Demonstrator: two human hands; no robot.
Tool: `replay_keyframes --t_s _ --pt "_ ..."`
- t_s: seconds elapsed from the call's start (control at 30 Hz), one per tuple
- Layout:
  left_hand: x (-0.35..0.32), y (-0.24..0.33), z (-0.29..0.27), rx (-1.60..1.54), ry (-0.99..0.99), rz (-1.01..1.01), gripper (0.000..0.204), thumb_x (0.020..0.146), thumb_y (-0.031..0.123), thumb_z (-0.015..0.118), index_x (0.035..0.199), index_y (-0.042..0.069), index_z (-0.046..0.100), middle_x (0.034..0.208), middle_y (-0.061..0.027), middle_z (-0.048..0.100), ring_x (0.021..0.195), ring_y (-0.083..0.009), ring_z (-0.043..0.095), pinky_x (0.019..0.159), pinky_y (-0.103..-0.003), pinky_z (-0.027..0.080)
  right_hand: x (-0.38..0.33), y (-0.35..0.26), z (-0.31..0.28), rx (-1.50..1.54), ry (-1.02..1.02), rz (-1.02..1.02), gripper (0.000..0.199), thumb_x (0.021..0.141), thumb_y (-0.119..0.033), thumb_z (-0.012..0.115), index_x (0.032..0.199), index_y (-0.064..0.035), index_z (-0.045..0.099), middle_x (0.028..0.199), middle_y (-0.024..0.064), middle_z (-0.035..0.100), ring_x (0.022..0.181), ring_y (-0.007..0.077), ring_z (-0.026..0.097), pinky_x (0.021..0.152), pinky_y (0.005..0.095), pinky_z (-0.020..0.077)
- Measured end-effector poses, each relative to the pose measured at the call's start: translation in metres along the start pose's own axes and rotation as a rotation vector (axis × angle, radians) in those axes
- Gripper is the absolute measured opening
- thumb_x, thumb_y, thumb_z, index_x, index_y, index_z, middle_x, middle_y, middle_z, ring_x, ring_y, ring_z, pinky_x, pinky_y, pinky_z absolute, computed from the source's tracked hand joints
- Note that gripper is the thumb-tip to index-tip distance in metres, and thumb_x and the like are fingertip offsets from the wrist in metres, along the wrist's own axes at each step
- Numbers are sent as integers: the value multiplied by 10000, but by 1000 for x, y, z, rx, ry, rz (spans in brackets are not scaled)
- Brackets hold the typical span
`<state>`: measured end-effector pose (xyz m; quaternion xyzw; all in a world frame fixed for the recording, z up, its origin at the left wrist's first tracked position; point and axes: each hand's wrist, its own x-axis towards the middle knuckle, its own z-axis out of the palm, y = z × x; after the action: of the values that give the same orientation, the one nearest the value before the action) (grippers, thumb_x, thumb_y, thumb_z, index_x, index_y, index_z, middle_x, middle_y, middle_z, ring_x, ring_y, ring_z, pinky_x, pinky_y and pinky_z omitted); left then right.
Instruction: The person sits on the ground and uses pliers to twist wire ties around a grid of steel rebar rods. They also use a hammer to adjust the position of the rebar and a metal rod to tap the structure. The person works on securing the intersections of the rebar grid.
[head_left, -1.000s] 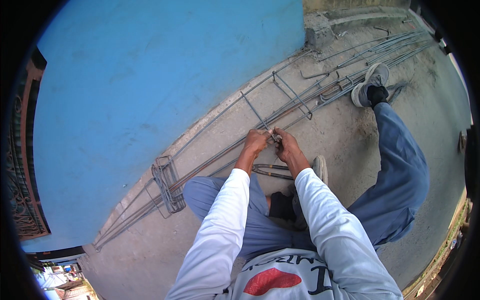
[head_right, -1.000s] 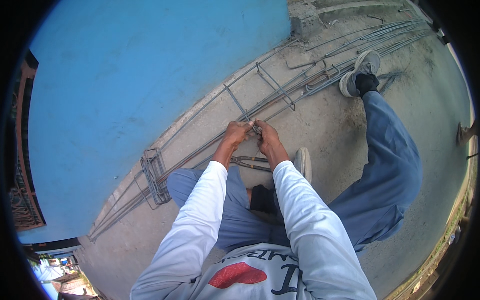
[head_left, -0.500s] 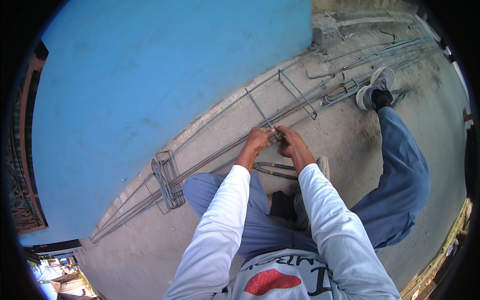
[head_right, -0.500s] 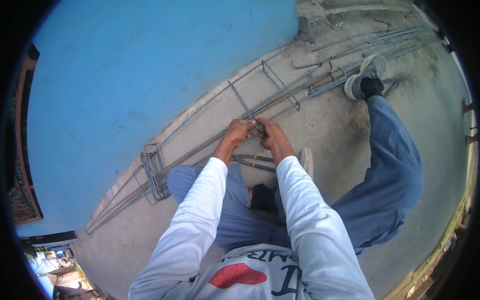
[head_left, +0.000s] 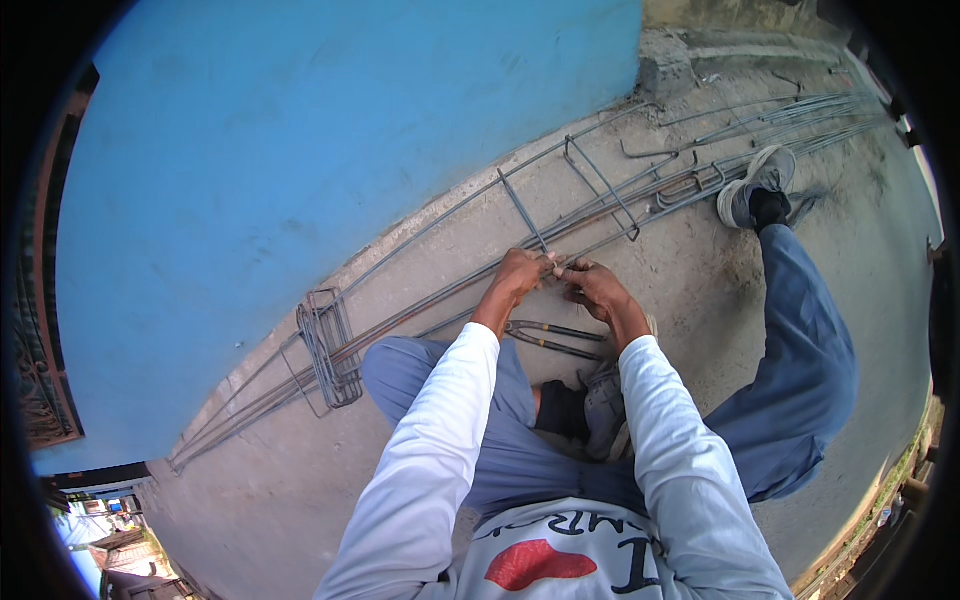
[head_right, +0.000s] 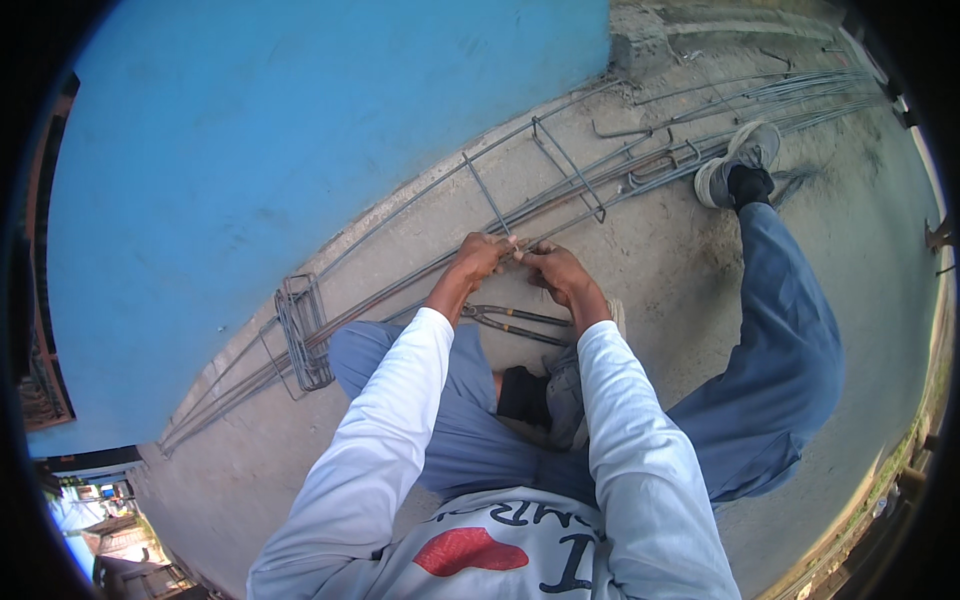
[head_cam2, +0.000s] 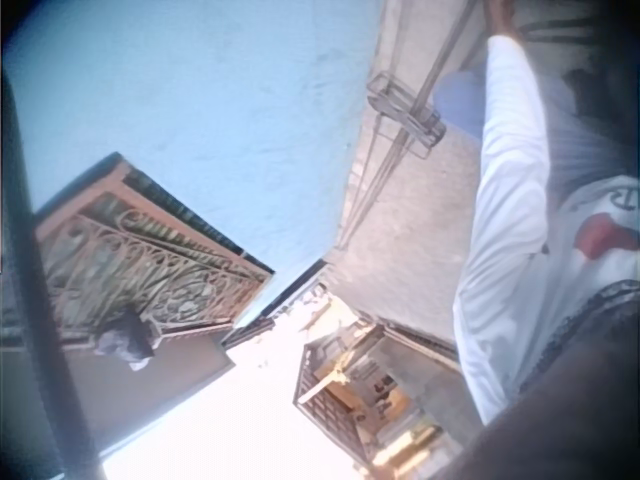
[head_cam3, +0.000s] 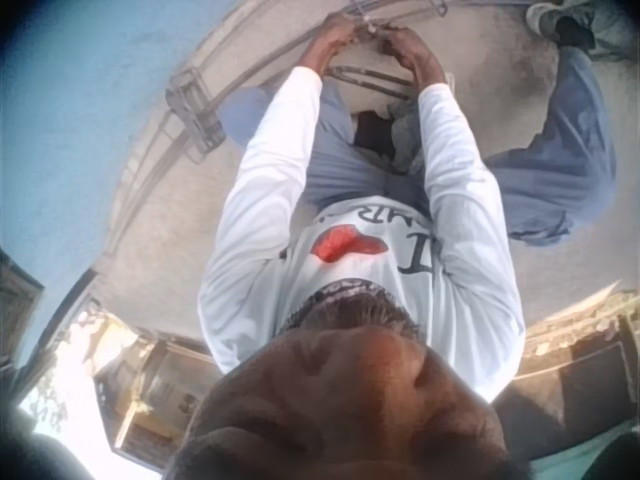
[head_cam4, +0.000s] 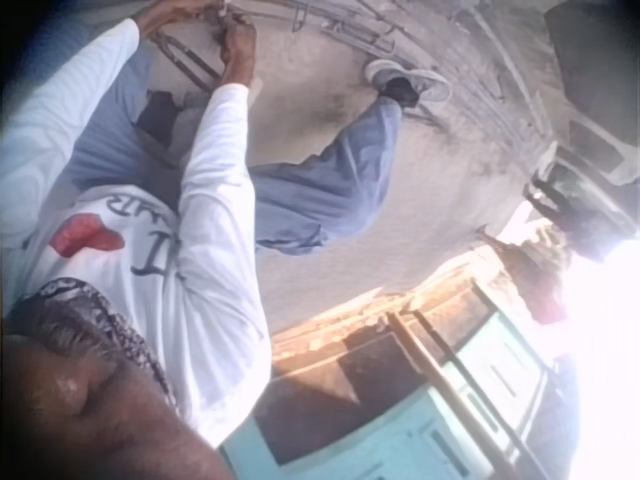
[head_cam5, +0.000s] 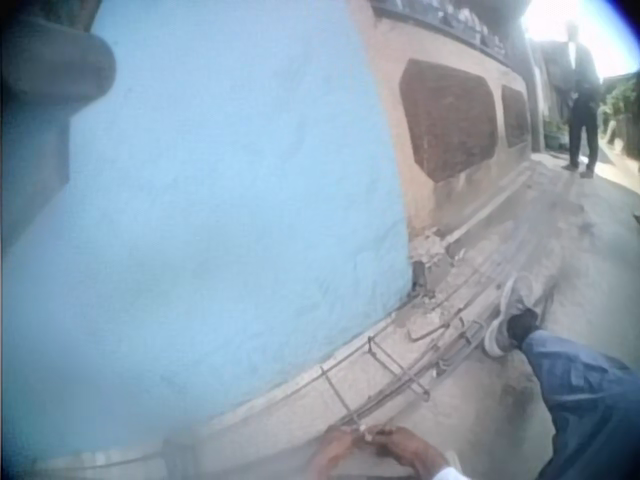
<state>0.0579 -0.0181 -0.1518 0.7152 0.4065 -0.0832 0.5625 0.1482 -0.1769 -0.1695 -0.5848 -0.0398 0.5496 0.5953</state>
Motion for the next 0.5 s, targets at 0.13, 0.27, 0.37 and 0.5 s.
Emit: replay_keyframes --t_s 0.13,0.27,0.37,0.5 --pt "1 -4 -2 -19 9 29 408 956 420 702 955 19 778 697 -84 635 591 -170 509 553 -356 392 -3 2 6 -70 32 -54 391 946 -231 736 1228 11 615 1150 119 615 1008 205 565 895 345 477" --pt "-11 10 -1 -1 16 -12 422 947 423 711 915 7 771 682 -76 618 584 -170 502 557 -356 393 -2 18 7 -250 149 -276 315 914 -239 750 1076 17 661 885 53 626 787 168 576 737 329 476" --pt "-17 16 3 -47 15 11 428 939 422 720 895 -1 766 675 -74 613 583 -166 503 554 -347 390 1 32 2 -435 285 -378 283 910 -253 749 1014 0 677 798 67 607 752 188 584 706 348 467" --pt "-9 3 1 -22 17 28 409 941 398 724 892 -6 763 678 -71 622 592 -161 512 548 -334 385 -1 39 26 -684 510 -480 267 921 -277 726 986 -24 674 830 170 638 786 317 636 728 419 486"
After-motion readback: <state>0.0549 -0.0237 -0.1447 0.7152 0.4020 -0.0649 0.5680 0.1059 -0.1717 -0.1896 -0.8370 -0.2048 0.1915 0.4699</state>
